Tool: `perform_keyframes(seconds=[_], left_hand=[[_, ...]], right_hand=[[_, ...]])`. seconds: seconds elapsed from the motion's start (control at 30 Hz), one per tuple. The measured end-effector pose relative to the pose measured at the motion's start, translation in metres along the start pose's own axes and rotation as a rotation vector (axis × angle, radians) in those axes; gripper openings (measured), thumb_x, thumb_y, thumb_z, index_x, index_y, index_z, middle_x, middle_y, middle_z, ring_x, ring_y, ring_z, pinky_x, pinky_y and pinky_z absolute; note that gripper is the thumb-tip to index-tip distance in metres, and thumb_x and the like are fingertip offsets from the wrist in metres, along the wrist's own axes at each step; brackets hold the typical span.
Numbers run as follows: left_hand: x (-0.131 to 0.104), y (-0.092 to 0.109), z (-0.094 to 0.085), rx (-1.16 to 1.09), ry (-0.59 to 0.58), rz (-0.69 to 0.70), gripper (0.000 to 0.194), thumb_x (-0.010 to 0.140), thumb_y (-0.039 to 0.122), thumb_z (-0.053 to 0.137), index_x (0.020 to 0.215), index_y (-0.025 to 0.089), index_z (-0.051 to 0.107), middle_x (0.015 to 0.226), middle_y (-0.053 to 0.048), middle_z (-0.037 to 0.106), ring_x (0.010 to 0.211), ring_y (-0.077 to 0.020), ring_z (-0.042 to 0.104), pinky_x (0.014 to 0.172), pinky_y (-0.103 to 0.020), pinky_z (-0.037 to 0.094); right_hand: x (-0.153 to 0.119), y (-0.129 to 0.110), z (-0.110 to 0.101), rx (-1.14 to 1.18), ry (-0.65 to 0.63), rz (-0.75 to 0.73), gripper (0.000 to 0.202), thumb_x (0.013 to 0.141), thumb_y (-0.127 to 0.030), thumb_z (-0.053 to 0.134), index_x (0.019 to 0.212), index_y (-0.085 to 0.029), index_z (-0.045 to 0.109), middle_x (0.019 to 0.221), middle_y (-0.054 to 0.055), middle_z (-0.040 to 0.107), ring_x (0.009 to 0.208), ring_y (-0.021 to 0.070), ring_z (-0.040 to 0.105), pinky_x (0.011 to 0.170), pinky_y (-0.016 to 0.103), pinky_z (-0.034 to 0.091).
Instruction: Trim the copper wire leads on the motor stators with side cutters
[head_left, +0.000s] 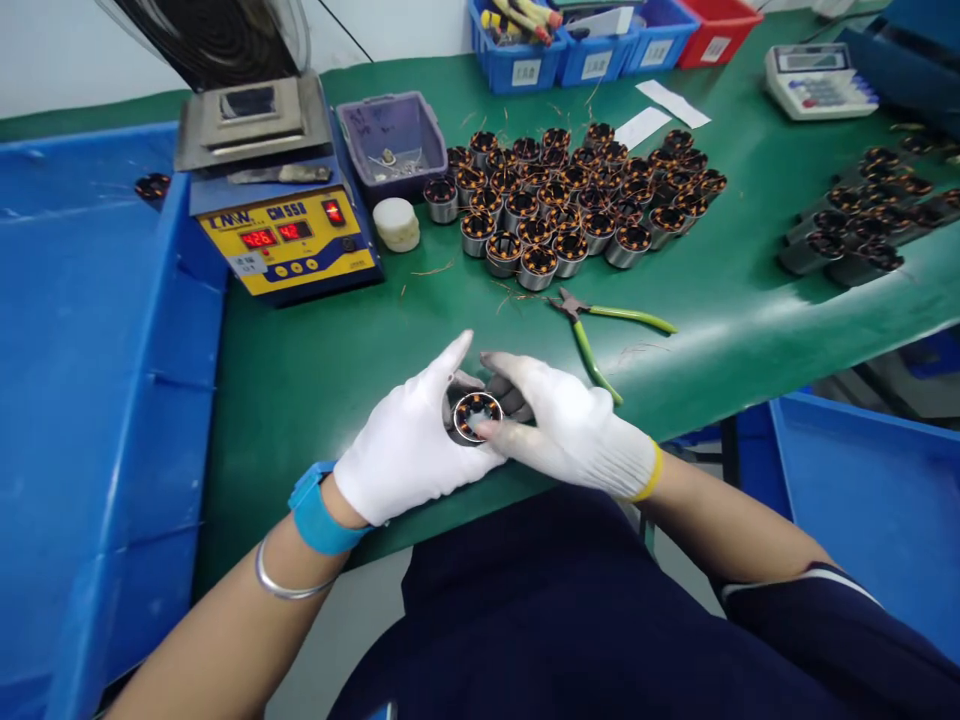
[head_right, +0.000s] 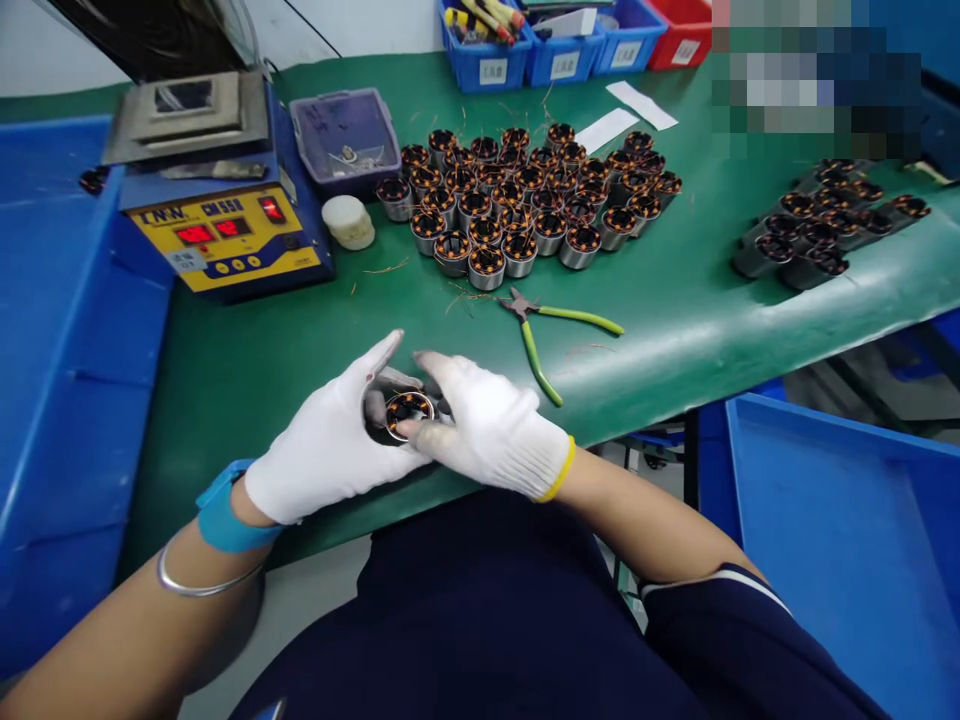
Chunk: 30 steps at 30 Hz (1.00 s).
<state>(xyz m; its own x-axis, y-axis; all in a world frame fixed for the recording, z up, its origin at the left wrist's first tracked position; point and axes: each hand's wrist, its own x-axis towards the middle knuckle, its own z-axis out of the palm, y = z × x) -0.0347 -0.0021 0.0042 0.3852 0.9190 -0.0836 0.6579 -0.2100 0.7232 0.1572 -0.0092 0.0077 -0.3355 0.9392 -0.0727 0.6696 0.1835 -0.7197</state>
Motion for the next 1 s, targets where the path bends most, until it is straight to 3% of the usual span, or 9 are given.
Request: perform_keyframes(seconds=[0.13, 0.2, 0.37, 0.53, 0.6, 0.7, 0.83, 0.9, 1.0], left_hand=[[-0.001, 0.001, -0.001, -0.009, 0.025, -0.046, 0.103, 0.072, 0.048, 0.076, 0.158, 0.027, 0.023, 0.102, -0.001, 0.072, 0.074, -0.0179, 0.07, 0.074, -0.031, 0.056], [-0.001, 0.002, 0.0, -0.044, 0.026, -0.048, 0.106, 0.071, 0.049, 0.077, 0.158, 0.027, 0.021, 0.099, 0.0, 0.071, 0.07, -0.0159, 0.068, 0.071, -0.03, 0.055], [0.0, 0.002, 0.002, -0.083, 0.036, -0.065, 0.106, 0.071, 0.049, 0.078, 0.158, 0.025, 0.022, 0.096, -0.001, 0.07, 0.071, -0.0168, 0.068, 0.074, -0.031, 0.056], [0.001, 0.0, -0.001, -0.062, 0.009, -0.114, 0.114, 0.067, 0.053, 0.08, 0.159, 0.025, 0.019, 0.097, -0.001, 0.07, 0.071, -0.0172, 0.068, 0.073, -0.032, 0.056], [0.002, -0.001, -0.002, -0.067, -0.018, -0.124, 0.117, 0.066, 0.052, 0.081, 0.16, 0.026, 0.015, 0.097, -0.001, 0.069, 0.07, -0.0166, 0.068, 0.071, -0.031, 0.056], [0.002, -0.002, -0.002, -0.063, -0.039, -0.124, 0.119, 0.066, 0.049, 0.081, 0.16, 0.027, 0.011, 0.097, 0.0, 0.069, 0.072, -0.0174, 0.069, 0.069, -0.03, 0.055], [0.003, 0.0, -0.003, -0.046, -0.034, -0.118, 0.117, 0.068, 0.048, 0.079, 0.16, 0.026, 0.012, 0.094, 0.0, 0.069, 0.076, -0.0197, 0.071, 0.07, -0.03, 0.055], [0.003, 0.001, -0.003, -0.025, -0.03, -0.11, 0.115, 0.068, 0.049, 0.079, 0.16, 0.026, 0.014, 0.093, 0.0, 0.069, 0.077, -0.021, 0.071, 0.07, -0.031, 0.054], [0.004, 0.001, -0.003, 0.0, -0.033, -0.1, 0.115, 0.067, 0.05, 0.079, 0.16, 0.025, 0.016, 0.094, -0.002, 0.071, 0.08, -0.0236, 0.071, 0.071, -0.033, 0.055]], right_hand=[[0.024, -0.001, 0.003, 0.175, -0.086, 0.057, 0.018, 0.086, -0.028, 0.062, 0.1, -0.018, 0.068, 0.087, 0.002, 0.073, 0.076, 0.0161, 0.066, 0.065, 0.027, 0.048], [0.027, 0.001, -0.002, 0.132, -0.104, 0.062, 0.011, 0.086, -0.027, 0.061, 0.09, -0.02, 0.068, 0.082, 0.0, 0.073, 0.073, 0.0155, 0.065, 0.061, 0.026, 0.044], [0.012, 0.009, -0.009, -0.313, 0.075, 0.074, 0.016, 0.089, -0.03, 0.055, 0.093, -0.023, 0.069, 0.091, 0.004, 0.074, 0.081, 0.0213, 0.066, 0.059, 0.029, 0.037], [-0.007, 0.016, -0.018, -0.629, -0.029, 0.199, 0.022, 0.09, -0.039, 0.055, 0.094, -0.025, 0.07, 0.089, 0.008, 0.075, 0.071, 0.0245, 0.067, 0.054, 0.03, 0.034], [-0.008, 0.016, -0.026, -0.591, -0.043, 0.154, 0.026, 0.09, -0.042, 0.055, 0.102, -0.025, 0.071, 0.093, 0.007, 0.075, 0.077, 0.0246, 0.068, 0.058, 0.031, 0.039], [0.003, 0.014, -0.03, -0.337, 0.016, 0.046, 0.035, 0.091, -0.043, 0.057, 0.117, -0.023, 0.067, 0.107, 0.007, 0.073, 0.093, 0.0231, 0.068, 0.072, 0.031, 0.047], [0.019, 0.011, -0.015, -0.079, -0.01, -0.036, 0.02, 0.089, -0.036, 0.06, 0.093, -0.019, 0.069, 0.096, 0.004, 0.071, 0.085, 0.0178, 0.065, 0.072, 0.028, 0.045], [0.021, 0.011, -0.009, -0.133, -0.016, -0.047, 0.016, 0.088, -0.032, 0.059, 0.084, -0.019, 0.067, 0.089, 0.003, 0.069, 0.081, 0.0176, 0.063, 0.069, 0.028, 0.043], [0.015, 0.009, -0.011, -0.402, -0.017, -0.017, 0.017, 0.09, -0.031, 0.056, 0.086, -0.019, 0.067, 0.089, 0.006, 0.068, 0.082, 0.0209, 0.062, 0.067, 0.03, 0.039]])
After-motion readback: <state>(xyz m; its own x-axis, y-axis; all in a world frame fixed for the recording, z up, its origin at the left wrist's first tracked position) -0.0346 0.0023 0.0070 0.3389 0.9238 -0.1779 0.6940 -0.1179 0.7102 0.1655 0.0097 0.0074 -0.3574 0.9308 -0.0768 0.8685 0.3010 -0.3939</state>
